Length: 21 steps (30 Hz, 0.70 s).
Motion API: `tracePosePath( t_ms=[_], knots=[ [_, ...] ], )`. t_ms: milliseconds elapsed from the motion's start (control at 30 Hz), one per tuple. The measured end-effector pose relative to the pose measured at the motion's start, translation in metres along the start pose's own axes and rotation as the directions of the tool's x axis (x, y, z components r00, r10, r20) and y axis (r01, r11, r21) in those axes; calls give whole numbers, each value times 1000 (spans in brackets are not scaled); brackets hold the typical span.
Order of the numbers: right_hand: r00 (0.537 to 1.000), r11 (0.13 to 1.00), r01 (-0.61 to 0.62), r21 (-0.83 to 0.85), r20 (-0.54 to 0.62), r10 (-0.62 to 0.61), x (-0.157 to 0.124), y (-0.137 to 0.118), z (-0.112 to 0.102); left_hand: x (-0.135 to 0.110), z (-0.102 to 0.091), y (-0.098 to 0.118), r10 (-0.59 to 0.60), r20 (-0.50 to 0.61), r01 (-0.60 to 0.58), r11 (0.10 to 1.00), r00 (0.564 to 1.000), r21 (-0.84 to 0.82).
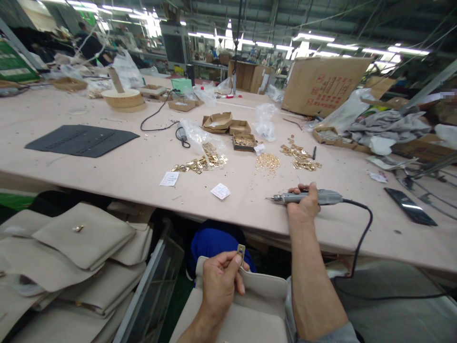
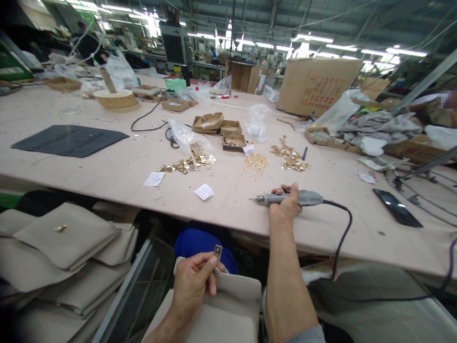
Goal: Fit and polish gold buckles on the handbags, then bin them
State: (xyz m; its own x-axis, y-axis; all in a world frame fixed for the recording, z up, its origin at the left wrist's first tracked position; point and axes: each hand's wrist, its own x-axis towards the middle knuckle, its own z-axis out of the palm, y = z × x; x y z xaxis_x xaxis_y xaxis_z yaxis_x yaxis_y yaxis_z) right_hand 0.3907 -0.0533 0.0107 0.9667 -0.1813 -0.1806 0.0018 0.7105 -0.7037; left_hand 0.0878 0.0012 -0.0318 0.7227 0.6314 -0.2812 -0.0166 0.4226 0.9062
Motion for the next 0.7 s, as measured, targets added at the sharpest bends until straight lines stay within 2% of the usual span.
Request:
tracePosePath(
  t_ms=[700],
  knots=[
    [1000, 1000, 3, 20, -14, -3, -7, -2, -1, -1, -1, 0, 15, -6, -15, 1000, 1000, -19]
  ],
)
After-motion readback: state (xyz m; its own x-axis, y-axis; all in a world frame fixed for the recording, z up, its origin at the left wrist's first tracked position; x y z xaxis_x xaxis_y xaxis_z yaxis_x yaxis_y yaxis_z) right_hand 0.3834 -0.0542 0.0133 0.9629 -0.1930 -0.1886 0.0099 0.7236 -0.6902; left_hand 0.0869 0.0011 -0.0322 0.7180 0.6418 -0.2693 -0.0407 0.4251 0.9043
